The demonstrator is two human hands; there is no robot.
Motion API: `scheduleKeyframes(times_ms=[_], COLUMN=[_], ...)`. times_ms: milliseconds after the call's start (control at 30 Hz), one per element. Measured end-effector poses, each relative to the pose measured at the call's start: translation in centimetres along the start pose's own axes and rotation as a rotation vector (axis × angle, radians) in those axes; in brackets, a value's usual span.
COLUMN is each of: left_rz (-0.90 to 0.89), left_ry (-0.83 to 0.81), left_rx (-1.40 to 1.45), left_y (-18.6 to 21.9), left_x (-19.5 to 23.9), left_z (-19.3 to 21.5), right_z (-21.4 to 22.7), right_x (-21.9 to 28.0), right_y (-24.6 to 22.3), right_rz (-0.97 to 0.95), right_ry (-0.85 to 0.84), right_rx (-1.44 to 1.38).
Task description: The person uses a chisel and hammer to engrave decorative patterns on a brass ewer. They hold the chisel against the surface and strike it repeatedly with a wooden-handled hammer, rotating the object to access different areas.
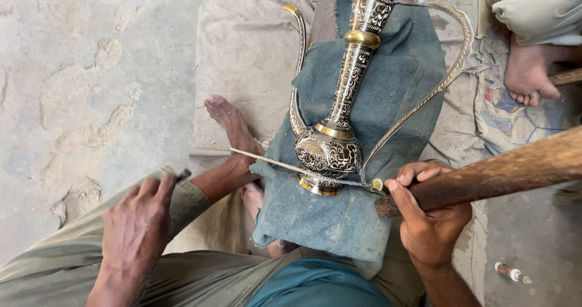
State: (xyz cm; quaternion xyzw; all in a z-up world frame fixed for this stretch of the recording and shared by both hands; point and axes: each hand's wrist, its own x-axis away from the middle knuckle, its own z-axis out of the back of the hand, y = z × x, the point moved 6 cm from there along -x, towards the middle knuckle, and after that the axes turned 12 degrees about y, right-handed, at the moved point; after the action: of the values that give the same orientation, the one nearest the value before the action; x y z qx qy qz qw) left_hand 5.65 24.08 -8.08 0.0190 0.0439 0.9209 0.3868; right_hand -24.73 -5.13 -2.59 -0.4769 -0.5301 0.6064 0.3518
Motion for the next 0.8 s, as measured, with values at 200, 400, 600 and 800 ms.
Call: scheduleKeyframes(times_ms=[200,400,600,800], left_rz=[0.021,-0.152,-0.190,-0.410], left_ry=[0.136,-0.059,-0.188,-0.221], left_rx=[1.044,1.196,1.309,1.081], left_y=[9.3,20.0,23.2,24.8], left_x=[-5.4,-9.3,-11.5,-11.3], left_z=[4.6,6.3,6.6,7.4], right_z=[-0.2,1.0,4.9,10.1], right_x=[0.9,0.1,-2.6,-4.3], right_y=[-0.5,-0.7,-3.5,-2.5], right_rz=[-0.013,-0.059,-0.234,-0.326], right_ry=[-0.002,-0.075,-0.166,-0.190], right_rx=[0.013,-0.007,0.263,0.509])
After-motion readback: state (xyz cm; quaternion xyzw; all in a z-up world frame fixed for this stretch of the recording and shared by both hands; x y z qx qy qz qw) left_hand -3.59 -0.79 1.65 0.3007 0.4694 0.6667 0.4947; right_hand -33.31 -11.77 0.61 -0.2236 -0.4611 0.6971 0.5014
